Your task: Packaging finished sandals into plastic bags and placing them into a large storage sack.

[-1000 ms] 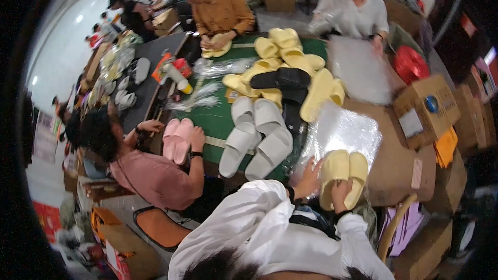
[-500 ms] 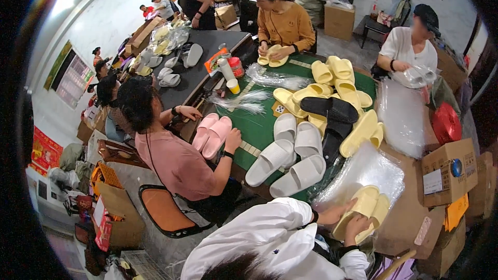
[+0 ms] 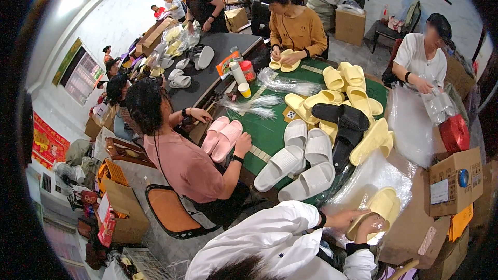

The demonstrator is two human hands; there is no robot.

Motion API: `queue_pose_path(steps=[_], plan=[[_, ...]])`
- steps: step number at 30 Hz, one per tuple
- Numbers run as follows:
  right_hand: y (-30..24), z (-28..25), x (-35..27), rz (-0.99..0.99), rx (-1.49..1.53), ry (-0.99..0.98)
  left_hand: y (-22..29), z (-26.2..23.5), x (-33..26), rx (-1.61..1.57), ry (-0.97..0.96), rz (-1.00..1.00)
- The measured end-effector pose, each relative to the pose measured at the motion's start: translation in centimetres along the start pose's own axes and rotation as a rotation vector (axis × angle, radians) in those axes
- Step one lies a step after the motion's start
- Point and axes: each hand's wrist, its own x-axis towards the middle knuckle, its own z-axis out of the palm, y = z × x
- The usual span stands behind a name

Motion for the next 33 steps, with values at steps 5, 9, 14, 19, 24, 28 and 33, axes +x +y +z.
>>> queue_pose_path(steps=[5, 9, 14, 19, 24, 28, 33], plan=[[0.7, 0.8, 0.3, -0.084, 0.455, 0.239, 0.5, 0.1, 0.4, 0.169, -0.015, 0.083], [-2.4, -1.6, 0.3, -0.121, -0.174, 0.051, -3.2, 1.7, 0.3, -0.027, 0.223, 0.073], [-6.0, -6.1, -4.2, -0.313, -0.096, -0.427, -5.6, -0.5, 0.0, 0.123, 0.382, -0.302], [-2.4, -5.8, -6.1, -0.428, -0.091, -0.348, -12.7, -0.2, 0.2, 0.318, 0.372, -0.284], [-2.2, -5.0, -7.3, -0.381, -0.270, -0.521, -16.8, -0.5, 0.4, 0.258, 0.333, -0.400], [-3.4, -5.7, -6.5, -0.428, -0.157, -0.576, -16.4, -0.4, 0.7, 0.294, 0.255, -0.333], [-5.0, -5.8, -7.0, -0.426, -0.110, -0.615, -16.8, -0.5, 0.4, -0.395, 0.188, -0.460]])
